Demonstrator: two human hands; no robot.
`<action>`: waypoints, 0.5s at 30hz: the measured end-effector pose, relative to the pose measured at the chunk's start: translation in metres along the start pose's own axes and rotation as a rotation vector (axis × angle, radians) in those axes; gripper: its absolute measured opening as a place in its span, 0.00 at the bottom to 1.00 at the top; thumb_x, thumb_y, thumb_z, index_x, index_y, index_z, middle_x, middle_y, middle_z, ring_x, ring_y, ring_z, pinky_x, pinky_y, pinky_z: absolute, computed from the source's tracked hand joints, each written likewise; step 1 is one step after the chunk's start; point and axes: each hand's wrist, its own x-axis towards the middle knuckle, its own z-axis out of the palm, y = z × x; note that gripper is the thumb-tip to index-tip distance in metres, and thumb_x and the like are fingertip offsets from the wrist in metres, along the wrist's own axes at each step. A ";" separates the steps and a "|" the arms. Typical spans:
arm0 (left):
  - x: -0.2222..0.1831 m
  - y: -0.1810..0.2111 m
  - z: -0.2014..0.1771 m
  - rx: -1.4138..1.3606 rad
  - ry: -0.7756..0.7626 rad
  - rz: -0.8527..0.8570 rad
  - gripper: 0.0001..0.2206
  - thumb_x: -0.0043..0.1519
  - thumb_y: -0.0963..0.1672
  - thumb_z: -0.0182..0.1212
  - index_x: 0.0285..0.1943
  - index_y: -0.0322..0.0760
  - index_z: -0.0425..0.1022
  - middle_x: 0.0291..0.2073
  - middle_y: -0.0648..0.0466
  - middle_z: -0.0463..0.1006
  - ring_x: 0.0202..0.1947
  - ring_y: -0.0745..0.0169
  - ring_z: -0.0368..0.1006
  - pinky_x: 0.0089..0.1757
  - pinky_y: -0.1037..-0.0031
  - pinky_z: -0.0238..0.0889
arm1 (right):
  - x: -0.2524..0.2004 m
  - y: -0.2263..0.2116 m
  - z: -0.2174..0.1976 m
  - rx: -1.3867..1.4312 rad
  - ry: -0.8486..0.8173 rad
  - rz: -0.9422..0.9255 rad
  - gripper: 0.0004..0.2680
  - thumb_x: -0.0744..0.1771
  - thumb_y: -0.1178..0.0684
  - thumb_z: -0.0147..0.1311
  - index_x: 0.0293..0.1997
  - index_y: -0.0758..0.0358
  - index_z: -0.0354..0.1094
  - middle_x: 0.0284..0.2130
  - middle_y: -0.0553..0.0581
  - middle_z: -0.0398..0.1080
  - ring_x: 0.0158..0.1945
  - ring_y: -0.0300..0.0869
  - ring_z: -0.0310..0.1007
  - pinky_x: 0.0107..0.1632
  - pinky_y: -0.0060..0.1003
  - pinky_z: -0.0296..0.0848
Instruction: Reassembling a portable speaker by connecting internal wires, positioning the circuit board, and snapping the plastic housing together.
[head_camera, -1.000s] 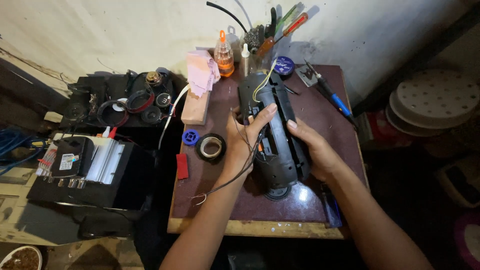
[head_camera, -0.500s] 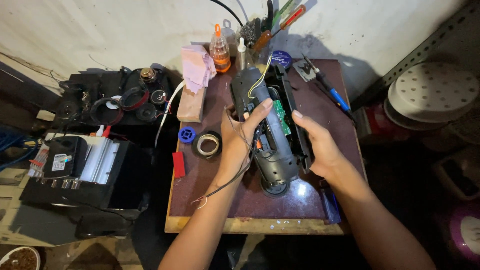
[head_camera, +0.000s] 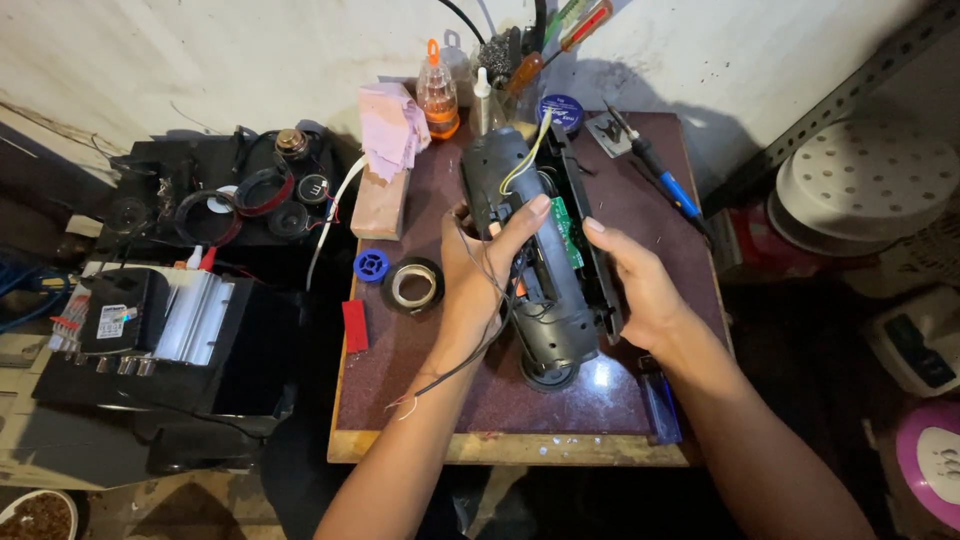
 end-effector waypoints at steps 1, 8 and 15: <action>-0.002 0.001 0.001 0.000 0.000 0.000 0.49 0.36 0.54 0.79 0.65 0.24 0.63 0.52 0.38 0.73 0.54 0.50 0.71 0.55 0.52 0.62 | 0.000 0.000 0.000 0.000 0.000 0.001 0.16 0.65 0.45 0.57 0.48 0.72 0.74 0.42 0.72 0.75 0.45 0.56 0.77 0.49 0.58 0.76; -0.009 0.024 -0.004 -0.213 0.010 -0.033 0.47 0.38 0.51 0.78 0.62 0.16 0.62 0.49 0.33 0.70 0.52 0.50 0.67 0.52 0.50 0.66 | 0.000 0.000 -0.002 -0.025 -0.038 0.013 0.16 0.66 0.44 0.56 0.49 0.70 0.74 0.42 0.70 0.76 0.43 0.54 0.77 0.48 0.55 0.77; -0.004 0.008 -0.002 -0.065 0.017 0.015 0.49 0.36 0.53 0.81 0.65 0.25 0.62 0.58 0.36 0.70 0.59 0.50 0.66 0.58 0.52 0.59 | 0.004 0.000 -0.006 -0.029 -0.078 0.006 0.15 0.67 0.45 0.55 0.47 0.70 0.75 0.41 0.70 0.76 0.42 0.53 0.77 0.47 0.55 0.78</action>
